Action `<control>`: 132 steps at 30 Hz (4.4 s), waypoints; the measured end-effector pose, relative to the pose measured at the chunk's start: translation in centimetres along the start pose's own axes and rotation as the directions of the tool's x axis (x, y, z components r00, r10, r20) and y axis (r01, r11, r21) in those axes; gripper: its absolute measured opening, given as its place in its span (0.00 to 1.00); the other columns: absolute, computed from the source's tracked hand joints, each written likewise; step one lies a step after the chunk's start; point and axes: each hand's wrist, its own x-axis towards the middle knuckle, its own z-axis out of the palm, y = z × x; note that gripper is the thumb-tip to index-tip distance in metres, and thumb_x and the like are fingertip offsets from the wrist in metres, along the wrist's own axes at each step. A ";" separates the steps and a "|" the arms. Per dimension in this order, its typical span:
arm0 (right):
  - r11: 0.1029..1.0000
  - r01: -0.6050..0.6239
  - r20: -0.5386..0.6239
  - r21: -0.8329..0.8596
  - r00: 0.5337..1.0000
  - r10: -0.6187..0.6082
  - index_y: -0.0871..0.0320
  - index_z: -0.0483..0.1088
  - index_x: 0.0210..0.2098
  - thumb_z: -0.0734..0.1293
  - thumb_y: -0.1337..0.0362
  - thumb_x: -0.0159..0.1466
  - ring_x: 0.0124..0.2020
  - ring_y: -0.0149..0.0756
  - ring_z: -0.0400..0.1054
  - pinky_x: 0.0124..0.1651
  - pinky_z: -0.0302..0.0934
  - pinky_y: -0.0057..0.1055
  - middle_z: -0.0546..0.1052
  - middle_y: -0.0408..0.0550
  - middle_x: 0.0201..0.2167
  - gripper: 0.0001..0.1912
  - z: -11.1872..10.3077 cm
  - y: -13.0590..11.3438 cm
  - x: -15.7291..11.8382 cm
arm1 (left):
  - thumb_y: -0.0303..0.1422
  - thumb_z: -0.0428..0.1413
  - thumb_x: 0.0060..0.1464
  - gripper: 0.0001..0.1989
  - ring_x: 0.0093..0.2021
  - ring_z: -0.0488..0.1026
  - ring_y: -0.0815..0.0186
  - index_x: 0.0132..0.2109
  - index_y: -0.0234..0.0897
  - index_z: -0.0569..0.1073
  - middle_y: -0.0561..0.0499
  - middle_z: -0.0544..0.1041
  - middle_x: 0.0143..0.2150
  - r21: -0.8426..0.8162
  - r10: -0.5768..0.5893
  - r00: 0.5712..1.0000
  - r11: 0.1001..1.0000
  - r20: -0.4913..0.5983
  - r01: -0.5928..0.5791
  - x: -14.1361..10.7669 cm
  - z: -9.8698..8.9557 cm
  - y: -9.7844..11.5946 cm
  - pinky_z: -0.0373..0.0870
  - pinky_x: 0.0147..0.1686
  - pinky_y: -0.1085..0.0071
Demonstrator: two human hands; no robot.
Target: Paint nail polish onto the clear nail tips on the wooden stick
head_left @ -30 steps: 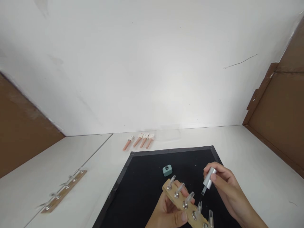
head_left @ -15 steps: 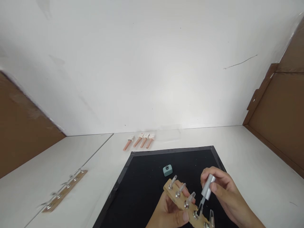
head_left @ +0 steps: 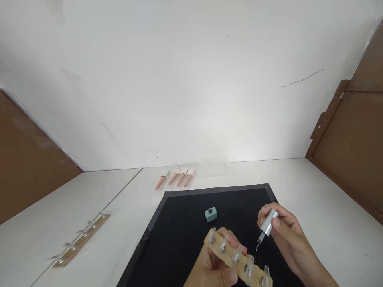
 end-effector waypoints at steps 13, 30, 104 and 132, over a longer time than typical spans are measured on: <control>0.996 0.086 0.125 -0.026 0.989 -0.082 0.50 0.74 0.34 0.67 0.52 0.58 0.29 0.34 0.60 0.33 0.58 0.28 0.66 0.43 0.26 0.10 -0.4 0.4 0.0 | 0.26 0.68 0.31 0.13 0.34 0.78 0.62 0.29 0.39 0.77 0.52 0.80 0.31 0.084 0.180 0.983 0.980 0.021 -0.181 1.5 -0.6 -0.4 0.71 0.35 0.68; 0.983 0.182 0.346 -0.038 0.925 -0.158 0.43 0.74 0.40 0.65 0.53 0.60 0.29 0.33 0.60 0.31 0.60 0.27 0.65 0.43 0.28 0.10 -0.4 0.1 0.5 | 0.30 0.69 0.27 0.14 0.31 0.76 0.62 0.27 0.37 0.76 0.51 0.78 0.29 0.131 0.150 0.964 0.984 -0.218 -0.123 1.3 1.1 0.0 0.71 0.36 0.65; 0.984 0.139 -0.099 -0.109 0.984 -0.150 0.51 0.76 0.32 0.71 0.54 0.54 0.26 0.32 0.64 0.30 0.63 0.25 0.68 0.43 0.25 0.10 0.1 0.6 0.1 | 0.29 0.69 0.26 0.13 0.29 0.76 0.65 0.25 0.37 0.76 0.52 0.78 0.27 0.117 0.101 0.980 0.990 -0.171 -0.082 0.9 1.0 0.2 0.70 0.34 0.68; 0.972 0.216 0.225 -0.093 0.956 -0.191 0.46 0.75 0.38 0.68 0.56 0.59 0.30 0.31 0.63 0.32 0.62 0.24 0.69 0.43 0.28 0.08 -0.3 0.5 0.1 | 0.29 0.68 0.33 0.13 0.30 0.72 0.70 0.30 0.38 0.76 0.52 0.77 0.30 0.183 0.165 0.981 0.972 -0.099 -0.145 0.9 -0.3 -0.9 0.66 0.31 0.74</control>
